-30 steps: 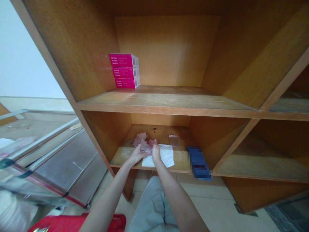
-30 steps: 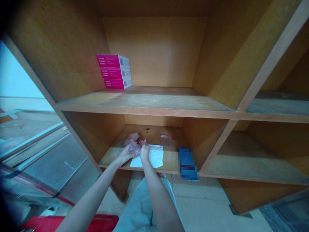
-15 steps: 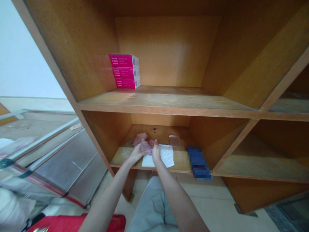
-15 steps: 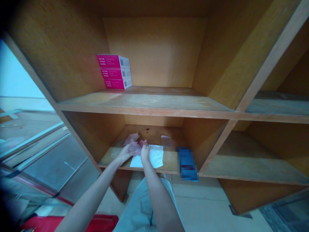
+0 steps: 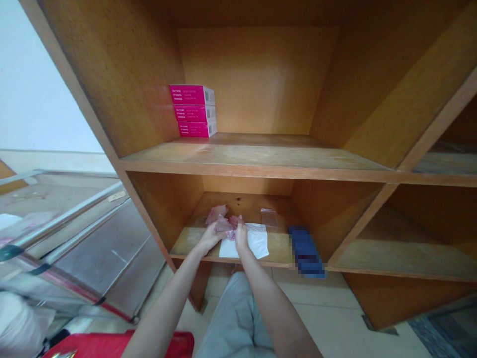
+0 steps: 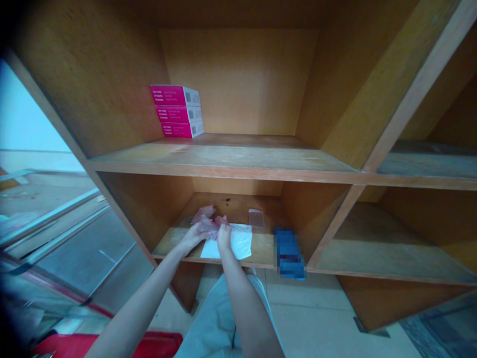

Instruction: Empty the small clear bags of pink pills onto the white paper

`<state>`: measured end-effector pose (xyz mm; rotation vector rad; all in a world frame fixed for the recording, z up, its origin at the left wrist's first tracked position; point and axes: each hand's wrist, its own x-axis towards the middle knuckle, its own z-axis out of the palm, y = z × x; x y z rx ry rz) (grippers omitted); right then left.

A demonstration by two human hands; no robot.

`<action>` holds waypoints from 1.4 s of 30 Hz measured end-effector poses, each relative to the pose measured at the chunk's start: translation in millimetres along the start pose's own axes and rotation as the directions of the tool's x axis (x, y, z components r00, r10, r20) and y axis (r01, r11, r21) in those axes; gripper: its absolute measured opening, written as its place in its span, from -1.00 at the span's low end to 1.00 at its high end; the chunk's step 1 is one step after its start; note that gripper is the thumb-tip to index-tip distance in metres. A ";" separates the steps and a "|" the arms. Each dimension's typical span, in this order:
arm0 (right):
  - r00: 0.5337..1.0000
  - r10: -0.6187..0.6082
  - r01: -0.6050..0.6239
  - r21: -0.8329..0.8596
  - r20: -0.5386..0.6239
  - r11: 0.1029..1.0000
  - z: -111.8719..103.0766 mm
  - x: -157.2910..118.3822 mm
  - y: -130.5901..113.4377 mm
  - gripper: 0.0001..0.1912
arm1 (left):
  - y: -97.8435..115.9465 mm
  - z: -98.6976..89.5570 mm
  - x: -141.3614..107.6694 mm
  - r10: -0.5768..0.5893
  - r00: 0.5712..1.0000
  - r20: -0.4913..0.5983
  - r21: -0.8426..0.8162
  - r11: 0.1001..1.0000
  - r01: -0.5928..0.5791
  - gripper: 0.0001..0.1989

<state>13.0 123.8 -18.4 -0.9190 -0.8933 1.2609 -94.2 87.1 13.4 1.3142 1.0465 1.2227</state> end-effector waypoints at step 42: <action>0.999 -0.036 0.036 0.003 -0.030 0.999 -1.4 3.4 7.7 -0.48 | 2.9 1.4 1.8 0.103 0.994 0.020 0.208 0.972 -0.105 -0.68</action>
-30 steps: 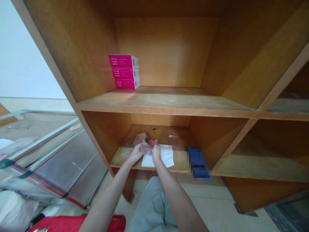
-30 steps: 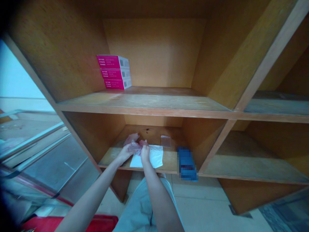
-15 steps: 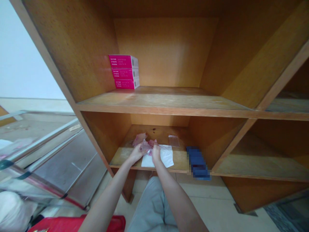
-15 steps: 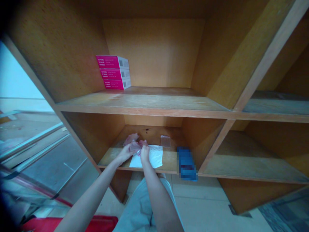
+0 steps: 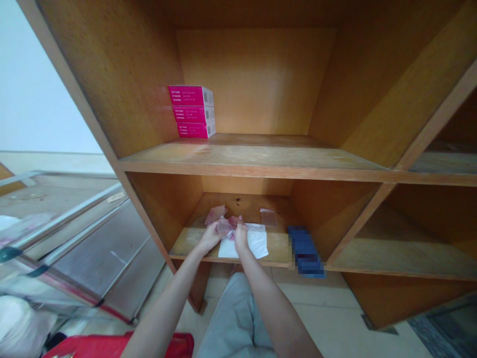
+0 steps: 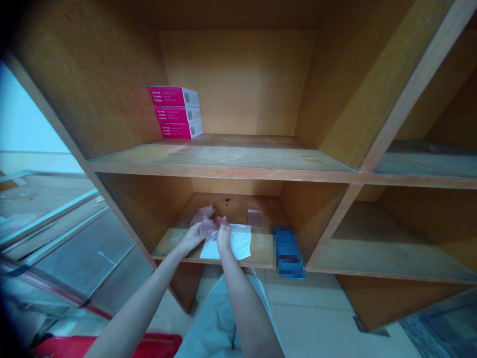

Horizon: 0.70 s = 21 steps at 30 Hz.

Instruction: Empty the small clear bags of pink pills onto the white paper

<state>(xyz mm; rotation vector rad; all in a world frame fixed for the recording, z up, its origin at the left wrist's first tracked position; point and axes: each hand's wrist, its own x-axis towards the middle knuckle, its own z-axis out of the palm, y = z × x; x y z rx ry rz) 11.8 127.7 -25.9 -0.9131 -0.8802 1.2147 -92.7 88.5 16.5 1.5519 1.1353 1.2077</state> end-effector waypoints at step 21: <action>0.999 -0.028 0.028 -0.032 -0.017 0.999 0.7 -3.3 -7.2 -0.48 | -5.7 6.1 -0.1 0.011 0.997 -0.075 0.034 0.999 -0.009 -0.74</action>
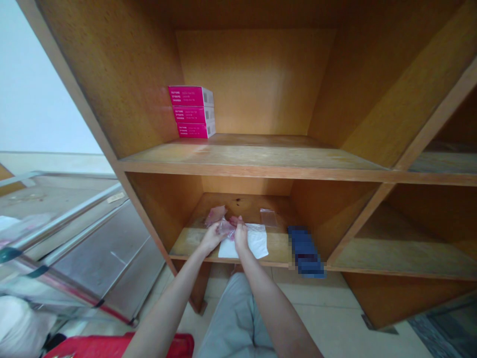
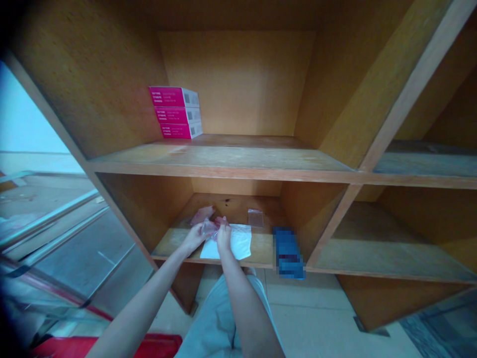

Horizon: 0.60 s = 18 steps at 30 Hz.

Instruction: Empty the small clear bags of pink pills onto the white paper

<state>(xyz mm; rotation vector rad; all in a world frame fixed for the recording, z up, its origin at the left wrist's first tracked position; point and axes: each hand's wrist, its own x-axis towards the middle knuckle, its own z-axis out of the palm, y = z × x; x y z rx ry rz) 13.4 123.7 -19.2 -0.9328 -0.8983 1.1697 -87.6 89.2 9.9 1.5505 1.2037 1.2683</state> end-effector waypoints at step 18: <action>1.000 0.027 -0.027 0.048 -0.003 0.998 0.3 -0.1 -1.2 -0.51 | -4.3 -4.3 -1.8 -0.059 0.998 -0.015 -0.078 0.995 0.058 -0.69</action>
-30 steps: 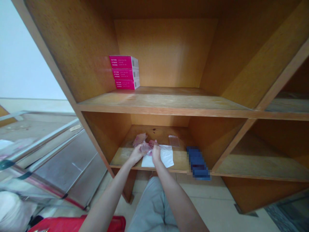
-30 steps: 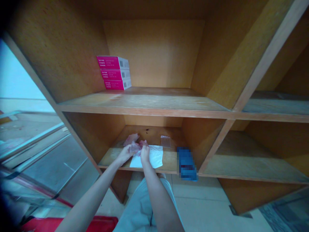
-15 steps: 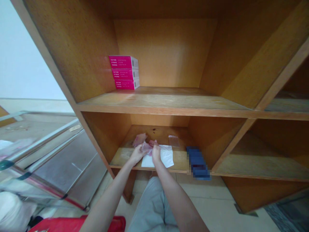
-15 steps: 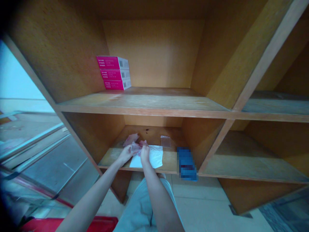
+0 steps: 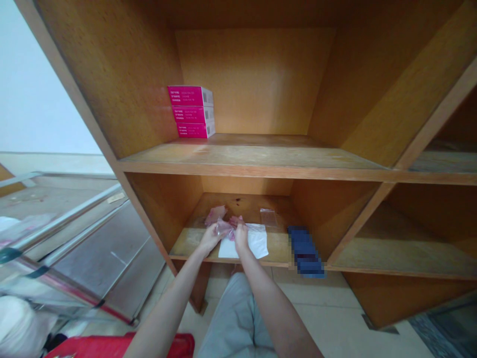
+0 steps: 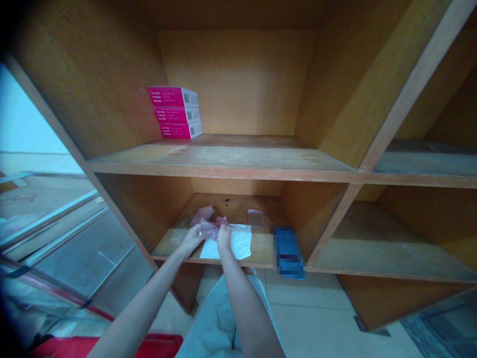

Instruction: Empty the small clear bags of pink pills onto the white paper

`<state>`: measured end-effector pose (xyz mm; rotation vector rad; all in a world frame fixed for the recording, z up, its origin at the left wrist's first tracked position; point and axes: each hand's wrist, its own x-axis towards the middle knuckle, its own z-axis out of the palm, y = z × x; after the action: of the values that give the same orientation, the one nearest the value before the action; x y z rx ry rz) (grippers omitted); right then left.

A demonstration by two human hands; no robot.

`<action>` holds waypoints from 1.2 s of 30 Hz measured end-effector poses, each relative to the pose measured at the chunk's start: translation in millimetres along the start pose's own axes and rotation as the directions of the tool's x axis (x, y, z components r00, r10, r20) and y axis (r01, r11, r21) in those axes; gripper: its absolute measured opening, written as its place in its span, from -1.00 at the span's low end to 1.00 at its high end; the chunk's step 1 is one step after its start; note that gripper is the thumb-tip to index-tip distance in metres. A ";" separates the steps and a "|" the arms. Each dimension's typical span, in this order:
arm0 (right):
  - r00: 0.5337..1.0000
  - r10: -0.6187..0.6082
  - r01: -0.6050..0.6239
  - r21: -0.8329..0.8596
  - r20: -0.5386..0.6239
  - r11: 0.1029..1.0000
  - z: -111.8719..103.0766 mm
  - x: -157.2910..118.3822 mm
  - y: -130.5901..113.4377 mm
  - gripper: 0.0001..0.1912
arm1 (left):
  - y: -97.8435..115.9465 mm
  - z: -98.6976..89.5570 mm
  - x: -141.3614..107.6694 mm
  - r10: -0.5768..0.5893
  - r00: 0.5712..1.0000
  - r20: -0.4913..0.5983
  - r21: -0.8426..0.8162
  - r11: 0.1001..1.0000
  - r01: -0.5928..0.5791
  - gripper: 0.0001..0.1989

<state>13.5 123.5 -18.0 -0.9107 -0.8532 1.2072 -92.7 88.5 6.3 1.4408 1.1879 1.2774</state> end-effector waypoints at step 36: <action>0.994 -0.102 0.106 -0.114 0.045 0.988 2.3 -10.4 -10.6 -0.57 | -22.1 -8.8 -11.1 -0.093 0.986 -0.141 -0.326 0.945 0.042 -0.63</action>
<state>13.8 112.3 -8.0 -0.9273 -0.9996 1.0968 -104.3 81.7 -16.3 1.0702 1.0592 1.4794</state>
